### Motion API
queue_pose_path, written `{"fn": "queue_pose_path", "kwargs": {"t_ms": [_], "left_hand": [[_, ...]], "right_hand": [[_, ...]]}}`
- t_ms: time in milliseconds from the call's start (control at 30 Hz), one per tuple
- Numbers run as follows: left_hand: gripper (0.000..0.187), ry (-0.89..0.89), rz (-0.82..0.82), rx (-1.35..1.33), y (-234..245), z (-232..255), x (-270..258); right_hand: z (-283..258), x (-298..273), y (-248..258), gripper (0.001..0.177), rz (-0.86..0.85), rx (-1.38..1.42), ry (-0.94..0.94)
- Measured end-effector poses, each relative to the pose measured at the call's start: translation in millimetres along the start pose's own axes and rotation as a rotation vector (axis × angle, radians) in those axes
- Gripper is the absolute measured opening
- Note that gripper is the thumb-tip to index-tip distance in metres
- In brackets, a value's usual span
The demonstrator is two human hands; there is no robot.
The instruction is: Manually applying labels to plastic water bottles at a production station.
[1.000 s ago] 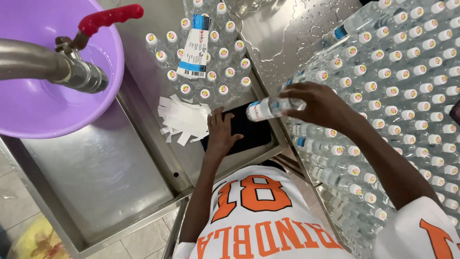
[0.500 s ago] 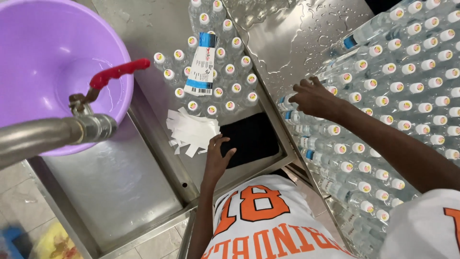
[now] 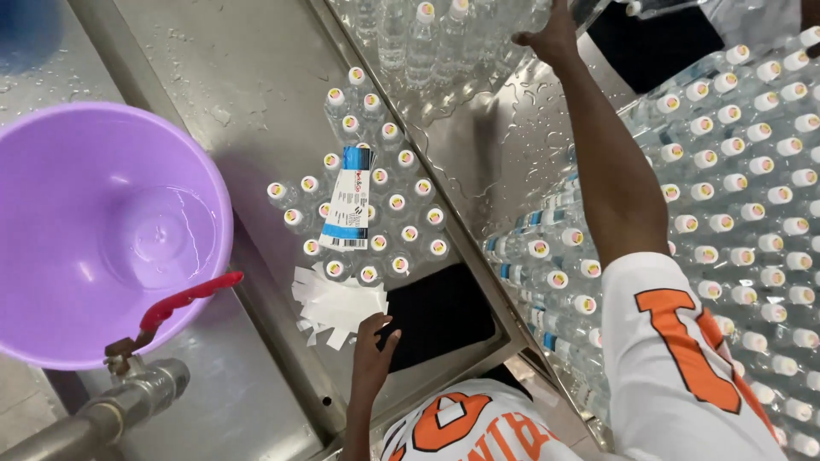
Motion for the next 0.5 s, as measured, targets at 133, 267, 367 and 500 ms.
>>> {"fn": "queue_pose_path", "kwargs": {"t_ms": [133,267,367,500], "left_hand": [[0.045,-0.015,0.022,0.010,0.9,22.0,7.0],[0.040,-0.066,0.039,-0.027,3.5,38.7,-5.3],[0.046,-0.183,0.061,-0.054,-3.2,20.5,-4.6],[0.041,-0.122,0.012,-0.101,-1.1,41.9,-15.5]], "right_hand": [[13.1,13.0,-19.0,0.080,0.165,0.170,-0.026],[5.9,-41.3,-9.4,0.075,0.422,0.231,-0.005],[21.0,-59.3,-8.8,0.095,0.484,0.287,-0.050],[8.7,-176.2,16.0,0.100,0.532,0.401,-0.092]]}}
Point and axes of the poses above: each hand's wrist, its own x-axis towards the middle knuckle, its own y-axis out of the back of the hand, z = x × y, the point moved 6 cm from there along x, towards the middle knuckle, and after that the axes turned 14 degrees about -y, right-handed, at the moved point
